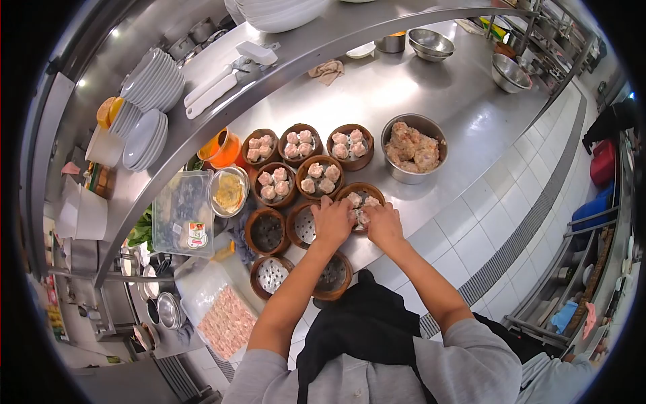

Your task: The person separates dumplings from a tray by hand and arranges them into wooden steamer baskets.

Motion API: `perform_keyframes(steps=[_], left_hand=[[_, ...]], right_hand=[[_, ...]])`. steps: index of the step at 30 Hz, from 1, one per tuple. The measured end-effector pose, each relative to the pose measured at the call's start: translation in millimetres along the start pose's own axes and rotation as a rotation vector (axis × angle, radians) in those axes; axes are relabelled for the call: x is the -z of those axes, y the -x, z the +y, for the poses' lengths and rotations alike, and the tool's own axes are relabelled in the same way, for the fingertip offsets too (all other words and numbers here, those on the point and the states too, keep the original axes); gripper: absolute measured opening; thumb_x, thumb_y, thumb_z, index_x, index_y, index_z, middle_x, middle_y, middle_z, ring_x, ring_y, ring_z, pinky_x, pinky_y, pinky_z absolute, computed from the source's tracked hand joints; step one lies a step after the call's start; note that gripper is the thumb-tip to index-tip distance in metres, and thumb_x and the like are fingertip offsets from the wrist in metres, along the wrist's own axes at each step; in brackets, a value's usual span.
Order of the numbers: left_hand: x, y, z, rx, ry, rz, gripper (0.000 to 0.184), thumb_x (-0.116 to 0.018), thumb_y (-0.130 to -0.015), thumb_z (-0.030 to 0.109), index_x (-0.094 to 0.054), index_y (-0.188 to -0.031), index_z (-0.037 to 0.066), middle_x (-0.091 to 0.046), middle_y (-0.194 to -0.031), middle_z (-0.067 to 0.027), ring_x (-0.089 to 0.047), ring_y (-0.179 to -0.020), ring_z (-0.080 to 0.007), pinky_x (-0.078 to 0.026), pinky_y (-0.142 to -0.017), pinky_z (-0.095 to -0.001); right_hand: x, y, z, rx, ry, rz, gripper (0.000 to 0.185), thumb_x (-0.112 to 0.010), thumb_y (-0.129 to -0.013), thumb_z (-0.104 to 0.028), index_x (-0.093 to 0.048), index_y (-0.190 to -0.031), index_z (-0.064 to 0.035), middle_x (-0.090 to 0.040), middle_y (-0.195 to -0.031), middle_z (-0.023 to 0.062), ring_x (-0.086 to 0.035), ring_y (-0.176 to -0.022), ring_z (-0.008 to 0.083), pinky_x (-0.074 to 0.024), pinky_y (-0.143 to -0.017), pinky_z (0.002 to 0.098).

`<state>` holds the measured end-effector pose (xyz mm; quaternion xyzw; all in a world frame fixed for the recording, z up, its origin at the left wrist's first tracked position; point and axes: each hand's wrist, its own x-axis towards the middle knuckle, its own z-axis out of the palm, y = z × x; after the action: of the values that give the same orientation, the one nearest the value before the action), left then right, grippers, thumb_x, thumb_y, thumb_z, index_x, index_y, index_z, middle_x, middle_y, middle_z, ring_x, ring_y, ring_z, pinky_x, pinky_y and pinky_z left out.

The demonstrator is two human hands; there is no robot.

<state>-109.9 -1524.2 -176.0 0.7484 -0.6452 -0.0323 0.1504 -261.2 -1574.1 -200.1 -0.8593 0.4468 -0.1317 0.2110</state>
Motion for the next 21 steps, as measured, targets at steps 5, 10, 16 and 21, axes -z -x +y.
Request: perform_keyframes(steps=[5,10,16,21], left_hand=[[-2,0,-4,-0.013,0.061,-0.036,0.037,-0.078,-0.068,0.023,-0.064,-0.103,0.018,-0.068,-0.093,-0.0001,-0.049,-0.1,-0.0253,-0.032,-0.081,-0.0439],[9,8,-4,0.016,0.1,-0.025,0.041,-0.079,-0.067,0.025,-0.065,-0.106,0.02,-0.066,-0.104,0.0016,-0.048,-0.106,-0.0255,-0.032,-0.084,-0.045],[69,70,-27,0.148,0.21,0.228,0.037,-0.077,-0.071,0.027,-0.066,-0.106,0.02,-0.064,-0.116,0.0042,-0.048,-0.107,-0.0235,-0.033,-0.084,-0.0407],[127,182,-114,0.488,0.132,0.416,0.033,-0.077,-0.073,0.025,-0.067,-0.104,0.019,-0.065,-0.114,0.0045,-0.051,-0.103,-0.0229,-0.035,-0.084,-0.0415]], right_hand=[[-11,-4,8,0.077,-0.053,0.053,0.039,-0.074,-0.07,-0.013,-0.068,-0.108,-0.0119,-0.066,-0.104,0.0075,-0.056,-0.099,0.03,-0.0457,-0.083,0.043],[0,0,-1,0.025,0.021,0.037,0.037,-0.073,-0.072,-0.013,-0.067,-0.108,-0.011,-0.065,-0.107,0.0064,-0.053,-0.105,0.0295,-0.0425,-0.085,0.044],[29,14,-22,0.173,-0.114,0.223,0.032,-0.074,-0.074,-0.017,-0.066,-0.104,-0.0067,-0.064,-0.107,0.0116,-0.055,-0.103,0.0335,-0.0421,-0.088,0.0453],[28,34,-85,0.212,-0.351,0.002,0.03,-0.073,-0.074,-0.009,-0.066,-0.103,-0.0025,-0.065,-0.1,0.0154,-0.061,-0.087,0.0309,-0.0491,-0.078,0.0391]])
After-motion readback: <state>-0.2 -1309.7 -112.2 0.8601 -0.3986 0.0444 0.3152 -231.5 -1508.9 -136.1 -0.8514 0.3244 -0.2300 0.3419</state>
